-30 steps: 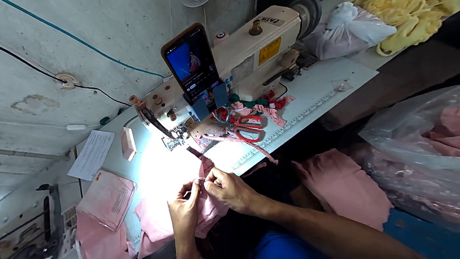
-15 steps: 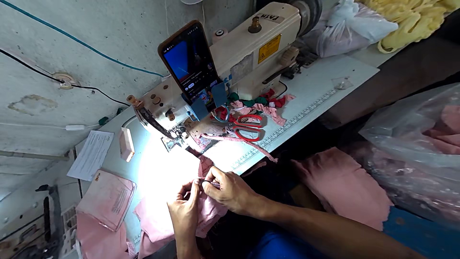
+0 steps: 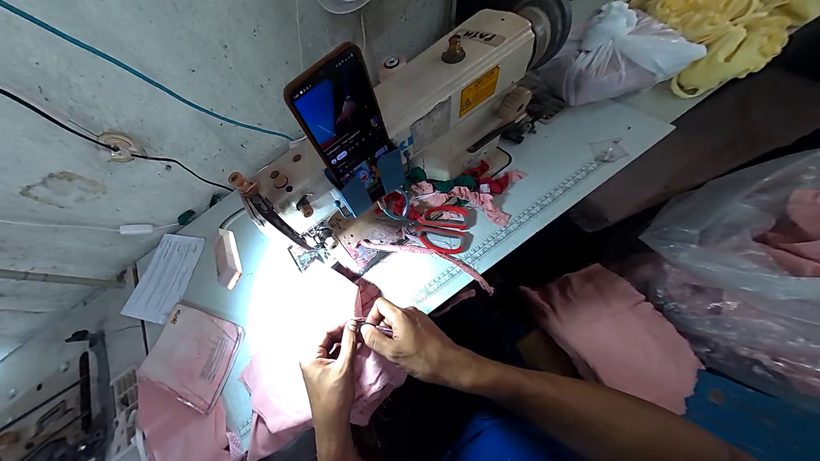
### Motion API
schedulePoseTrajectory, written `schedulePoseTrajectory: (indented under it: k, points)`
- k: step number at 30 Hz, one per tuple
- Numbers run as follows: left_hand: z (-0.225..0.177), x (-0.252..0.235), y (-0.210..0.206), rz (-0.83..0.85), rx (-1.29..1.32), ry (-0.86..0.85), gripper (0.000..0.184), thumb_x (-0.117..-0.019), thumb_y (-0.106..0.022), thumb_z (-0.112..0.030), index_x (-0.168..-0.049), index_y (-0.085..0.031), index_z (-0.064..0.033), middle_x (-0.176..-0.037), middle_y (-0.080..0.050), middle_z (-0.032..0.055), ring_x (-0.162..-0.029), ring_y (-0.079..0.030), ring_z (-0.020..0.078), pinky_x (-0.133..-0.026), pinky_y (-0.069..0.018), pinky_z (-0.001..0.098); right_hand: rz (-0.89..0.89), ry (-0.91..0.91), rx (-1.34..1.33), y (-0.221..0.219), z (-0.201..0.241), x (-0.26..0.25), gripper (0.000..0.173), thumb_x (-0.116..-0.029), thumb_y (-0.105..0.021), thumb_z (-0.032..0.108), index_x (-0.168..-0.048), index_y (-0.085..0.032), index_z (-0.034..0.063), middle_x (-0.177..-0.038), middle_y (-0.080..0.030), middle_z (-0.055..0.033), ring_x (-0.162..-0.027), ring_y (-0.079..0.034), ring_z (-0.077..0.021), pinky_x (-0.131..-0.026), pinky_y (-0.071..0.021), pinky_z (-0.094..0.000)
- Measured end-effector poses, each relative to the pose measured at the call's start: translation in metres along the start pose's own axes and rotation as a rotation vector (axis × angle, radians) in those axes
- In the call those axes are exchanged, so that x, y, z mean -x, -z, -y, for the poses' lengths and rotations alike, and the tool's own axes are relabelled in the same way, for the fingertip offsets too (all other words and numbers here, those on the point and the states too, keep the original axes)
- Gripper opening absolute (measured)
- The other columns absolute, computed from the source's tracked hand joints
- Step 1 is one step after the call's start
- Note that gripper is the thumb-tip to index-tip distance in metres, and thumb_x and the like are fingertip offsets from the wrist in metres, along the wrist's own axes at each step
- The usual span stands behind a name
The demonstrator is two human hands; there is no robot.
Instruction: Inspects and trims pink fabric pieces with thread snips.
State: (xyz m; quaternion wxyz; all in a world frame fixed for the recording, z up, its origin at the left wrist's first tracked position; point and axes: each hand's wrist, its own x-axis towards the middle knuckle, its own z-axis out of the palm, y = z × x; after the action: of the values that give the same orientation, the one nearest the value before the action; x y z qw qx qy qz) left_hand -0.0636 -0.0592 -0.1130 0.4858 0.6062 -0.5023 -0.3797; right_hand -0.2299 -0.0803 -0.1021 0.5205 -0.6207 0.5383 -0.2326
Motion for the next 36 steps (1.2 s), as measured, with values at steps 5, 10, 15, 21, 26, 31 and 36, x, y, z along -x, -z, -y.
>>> schedulePoseTrajectory:
  k: [5,10,15,21,26,31,36]
  points:
    - [0.0005,0.0000,-0.0003,0.001,0.010,-0.005,0.010,-0.0928,-0.071,-0.009,-0.092,-0.076,0.0004,-0.079,-0.074,0.0071,-0.071,-0.072,0.0127,-0.067,-0.0614,0.0254,0.011,-0.008,-0.003,0.0006,-0.0003,-0.0003,0.032,-0.0995,-0.053,0.044,-0.103,-0.063,0.0136,-0.075,-0.058,-0.0007,-0.069,-0.058,-0.0152,-0.063,-0.0465,-0.0379]
    - [0.0005,0.0002,-0.0002,0.008,-0.008,-0.011,0.010,-0.0929,-0.071,-0.009,-0.092,-0.076,-0.0002,-0.079,-0.074,0.0063,-0.071,-0.072,0.0120,-0.067,-0.0610,0.0245,0.007,-0.002,0.002,0.0004,-0.0009,0.0000,0.031,-0.0994,-0.054,0.043,-0.103,-0.063,0.0134,-0.075,-0.058,-0.0007,-0.069,-0.059,-0.0147,-0.063,-0.0465,-0.0379]
    - [-0.0003,0.0001,-0.0008,0.007,-0.002,0.000,0.010,-0.0926,-0.072,-0.009,-0.092,-0.076,0.0003,-0.079,-0.074,0.0073,-0.071,-0.072,0.0126,-0.066,-0.0614,0.0253,0.008,-0.014,-0.005,0.0009,-0.0003,0.0001,0.032,-0.0995,-0.054,0.043,-0.104,-0.063,0.0132,-0.077,-0.059,-0.0016,-0.072,-0.060,-0.0159,-0.065,-0.0477,-0.0390]
    - [0.0007,-0.0004,-0.0006,0.012,0.001,-0.011,0.011,-0.0933,-0.071,-0.009,-0.092,-0.076,0.0003,-0.079,-0.074,0.0072,-0.070,-0.072,0.0130,-0.067,-0.0618,0.0261,0.007,-0.011,-0.003,0.0011,-0.0006,0.0001,0.032,-0.0995,-0.054,0.044,-0.103,-0.063,0.0136,-0.076,-0.059,-0.0010,-0.071,-0.059,-0.0152,-0.064,-0.0472,-0.0387]
    - [0.0001,0.0000,-0.0005,0.005,0.003,0.003,0.011,-0.0931,-0.072,-0.010,-0.093,-0.076,0.0000,-0.079,-0.074,0.0074,-0.071,-0.072,0.0129,-0.067,-0.0617,0.0258,0.013,-0.017,-0.005,0.0011,-0.0005,-0.0002,0.032,-0.0995,-0.054,0.044,-0.104,-0.063,0.0136,-0.077,-0.059,-0.0015,-0.071,-0.060,-0.0155,-0.065,-0.0473,-0.0386]
    - [-0.0012,-0.0001,-0.0007,0.008,0.010,-0.002,0.011,-0.0932,-0.071,-0.009,-0.092,-0.076,0.0005,-0.079,-0.074,0.0076,-0.070,-0.072,0.0131,-0.066,-0.0617,0.0258,0.019,-0.025,-0.018,0.0021,0.0003,-0.0004,0.032,-0.0999,-0.054,0.044,-0.103,-0.063,0.0140,-0.076,-0.059,-0.0008,-0.070,-0.059,-0.0148,-0.064,-0.0469,-0.0380]
    - [-0.0013,-0.0004,-0.0009,0.008,0.011,0.005,0.010,-0.0933,-0.071,-0.008,-0.092,-0.076,0.0004,-0.079,-0.074,0.0075,-0.070,-0.072,0.0134,-0.067,-0.0616,0.0257,0.023,-0.022,-0.017,0.0027,0.0003,-0.0010,0.031,-0.0997,-0.054,0.044,-0.103,-0.063,0.0140,-0.075,-0.057,0.0000,-0.069,-0.058,-0.0143,-0.063,-0.0466,-0.0377]
